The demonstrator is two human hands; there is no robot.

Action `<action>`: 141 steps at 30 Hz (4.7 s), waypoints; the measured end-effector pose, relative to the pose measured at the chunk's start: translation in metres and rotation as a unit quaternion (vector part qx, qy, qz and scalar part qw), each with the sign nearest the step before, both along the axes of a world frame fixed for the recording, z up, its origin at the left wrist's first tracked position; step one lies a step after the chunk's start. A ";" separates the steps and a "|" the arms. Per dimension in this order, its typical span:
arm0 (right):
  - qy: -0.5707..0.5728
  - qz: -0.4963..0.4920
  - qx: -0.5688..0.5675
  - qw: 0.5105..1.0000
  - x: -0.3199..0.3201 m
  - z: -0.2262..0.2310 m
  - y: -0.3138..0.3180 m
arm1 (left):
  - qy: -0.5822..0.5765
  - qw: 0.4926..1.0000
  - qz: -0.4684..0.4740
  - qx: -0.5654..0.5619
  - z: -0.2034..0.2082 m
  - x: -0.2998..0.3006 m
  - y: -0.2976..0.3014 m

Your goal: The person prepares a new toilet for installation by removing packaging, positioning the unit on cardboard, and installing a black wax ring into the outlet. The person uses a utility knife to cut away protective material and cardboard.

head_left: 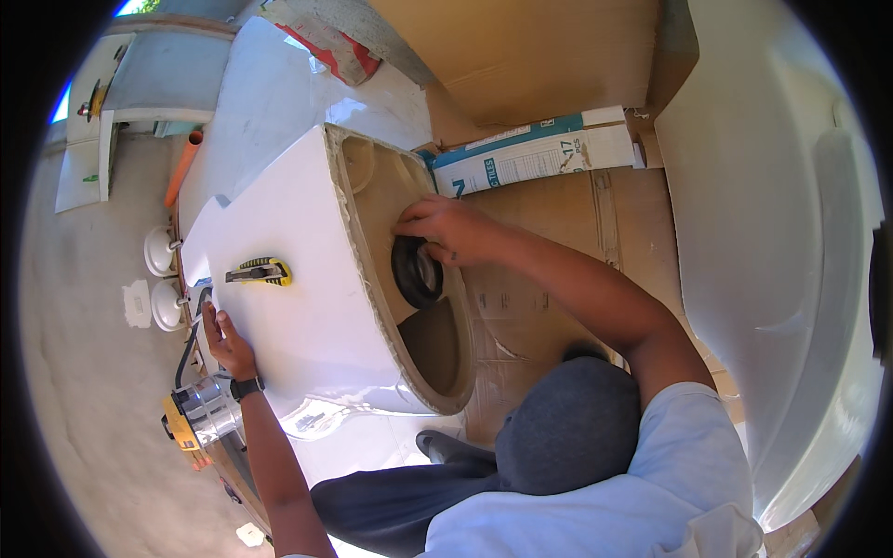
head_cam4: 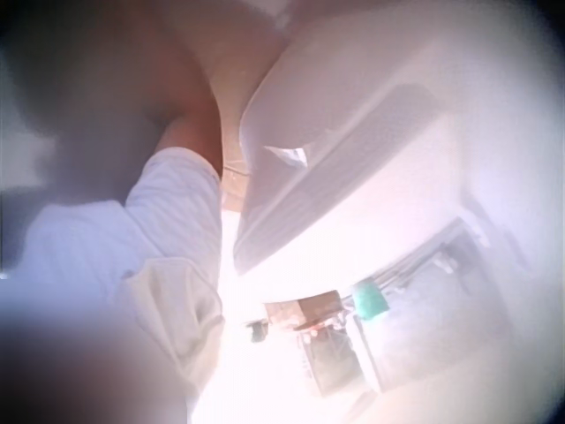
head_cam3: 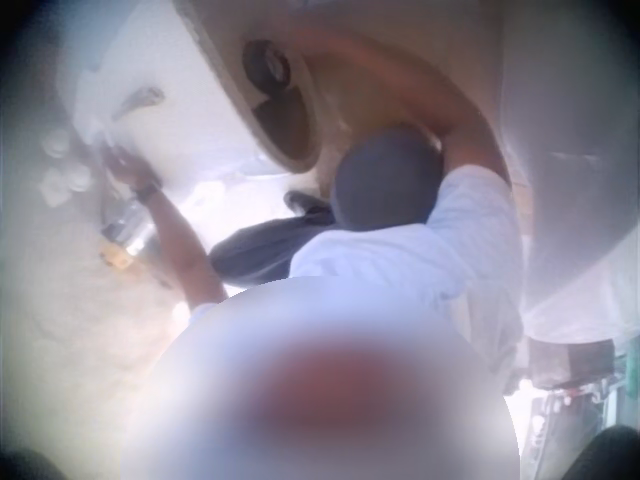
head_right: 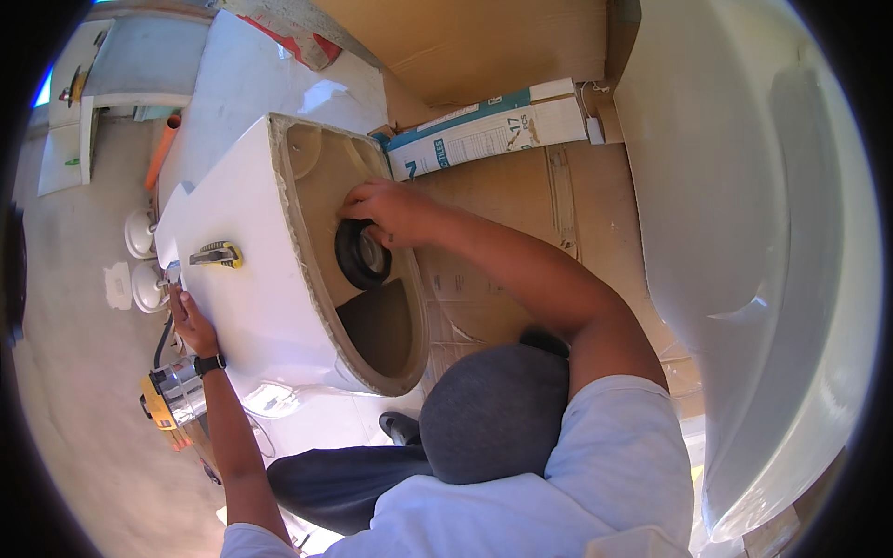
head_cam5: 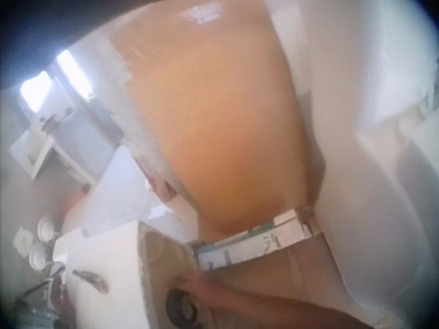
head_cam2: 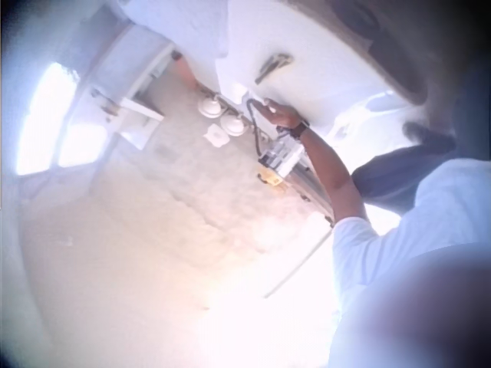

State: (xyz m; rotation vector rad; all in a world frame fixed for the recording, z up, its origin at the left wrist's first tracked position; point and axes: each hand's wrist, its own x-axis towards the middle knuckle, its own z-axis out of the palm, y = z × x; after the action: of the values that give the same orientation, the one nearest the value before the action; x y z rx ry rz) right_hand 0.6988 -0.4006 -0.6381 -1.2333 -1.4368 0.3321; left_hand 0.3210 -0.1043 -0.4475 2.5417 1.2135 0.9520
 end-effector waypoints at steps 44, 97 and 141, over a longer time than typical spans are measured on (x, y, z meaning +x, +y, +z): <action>0.049 -0.162 0.007 0.986 0.022 0.140 -0.011 | 0.001 0.999 0.020 0.047 0.005 0.014 -0.016; 0.238 -0.165 -0.149 0.945 0.088 0.047 0.117 | 0.098 0.990 0.092 0.029 0.009 0.025 -0.016; 0.119 -0.084 -0.160 0.976 0.100 0.070 0.077 | 0.084 0.993 0.067 0.041 0.008 0.021 -0.015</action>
State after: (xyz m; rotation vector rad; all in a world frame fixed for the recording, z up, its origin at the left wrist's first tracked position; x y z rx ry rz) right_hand 0.7983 -0.3240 -0.5684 -1.5080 -1.0921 0.5916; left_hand 0.3418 -0.1196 -0.4393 2.6801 1.4348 0.8444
